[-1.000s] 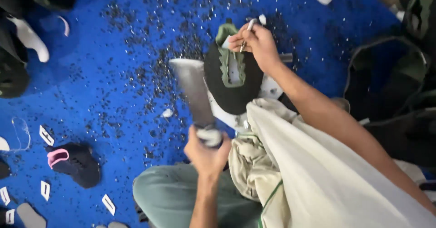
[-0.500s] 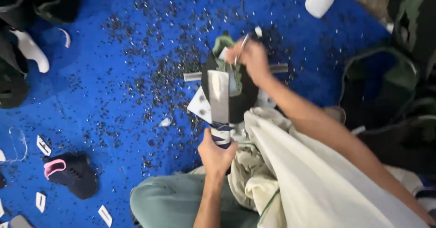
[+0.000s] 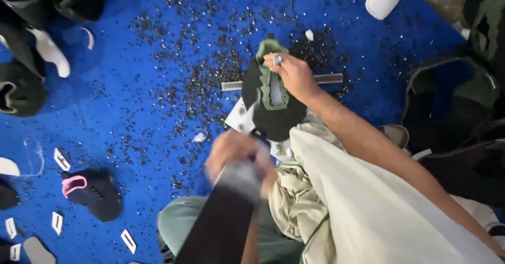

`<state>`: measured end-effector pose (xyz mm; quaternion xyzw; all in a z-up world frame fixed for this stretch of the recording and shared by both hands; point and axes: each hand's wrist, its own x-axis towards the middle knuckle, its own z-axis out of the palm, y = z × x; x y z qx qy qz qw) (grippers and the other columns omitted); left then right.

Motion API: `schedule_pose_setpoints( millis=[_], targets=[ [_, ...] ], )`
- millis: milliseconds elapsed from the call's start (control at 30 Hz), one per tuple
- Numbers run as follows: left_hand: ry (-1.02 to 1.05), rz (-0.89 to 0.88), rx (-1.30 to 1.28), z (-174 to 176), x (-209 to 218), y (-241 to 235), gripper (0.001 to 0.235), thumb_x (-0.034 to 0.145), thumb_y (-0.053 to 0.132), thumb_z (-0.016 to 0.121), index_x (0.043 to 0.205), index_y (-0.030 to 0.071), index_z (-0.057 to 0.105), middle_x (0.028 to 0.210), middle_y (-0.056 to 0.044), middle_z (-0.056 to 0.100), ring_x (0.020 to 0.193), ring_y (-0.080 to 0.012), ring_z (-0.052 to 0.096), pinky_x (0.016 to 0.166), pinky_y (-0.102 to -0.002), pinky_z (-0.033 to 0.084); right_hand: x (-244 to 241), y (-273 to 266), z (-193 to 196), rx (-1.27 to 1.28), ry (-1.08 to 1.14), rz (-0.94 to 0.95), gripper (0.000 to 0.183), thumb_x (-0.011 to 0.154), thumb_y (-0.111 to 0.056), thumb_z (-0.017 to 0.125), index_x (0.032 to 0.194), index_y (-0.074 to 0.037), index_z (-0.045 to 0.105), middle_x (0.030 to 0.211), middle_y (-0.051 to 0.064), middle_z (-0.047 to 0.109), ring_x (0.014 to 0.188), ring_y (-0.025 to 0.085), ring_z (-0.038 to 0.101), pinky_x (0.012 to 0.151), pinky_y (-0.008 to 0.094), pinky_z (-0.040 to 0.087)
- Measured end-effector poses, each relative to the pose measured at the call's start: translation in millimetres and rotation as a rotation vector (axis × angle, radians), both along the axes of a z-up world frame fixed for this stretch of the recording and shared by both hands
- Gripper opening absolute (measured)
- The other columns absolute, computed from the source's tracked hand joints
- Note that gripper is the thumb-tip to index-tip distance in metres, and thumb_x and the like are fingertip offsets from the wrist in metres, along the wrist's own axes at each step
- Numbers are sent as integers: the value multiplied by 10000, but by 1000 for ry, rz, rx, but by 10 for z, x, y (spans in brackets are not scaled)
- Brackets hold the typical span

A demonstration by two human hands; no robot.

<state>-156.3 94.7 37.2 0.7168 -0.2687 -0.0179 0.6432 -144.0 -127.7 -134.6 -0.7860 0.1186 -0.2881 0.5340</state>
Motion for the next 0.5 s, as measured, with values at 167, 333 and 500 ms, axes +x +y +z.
schedule_pose_setpoints(
  millis=[167, 333, 500],
  targets=[
    [120, -48, 914, -975, -50, 146, 480, 658, 196, 901, 1003, 16, 620, 815, -163, 708, 750, -346, 686, 676, -426, 542, 55, -190, -605, 29, -45, -6, 133, 994, 59, 592, 1094, 32, 675, 1095, 146, 750, 995, 239, 749, 891, 352, 625],
    [333, 163, 638, -607, -269, 637, 403, 686, 166, 819, 1014, 15, 640, 795, -84, 743, 700, -176, 748, 662, -338, 583, 22, -355, -126, 909, -71, -70, 180, 1082, -117, 542, 1032, 6, 664, 1034, 146, 746, 914, 205, 727, 882, 344, 618],
    [268, 190, 484, -170, -418, 836, 341, 675, 151, 844, 896, 48, 605, 722, -54, 673, 617, -165, 632, 617, -313, 550, -36, 287, -105, 709, 219, 280, 115, 1034, -31, 547, 1051, 27, 645, 1083, 128, 753, 978, 183, 744, 873, 305, 601]
  ],
)
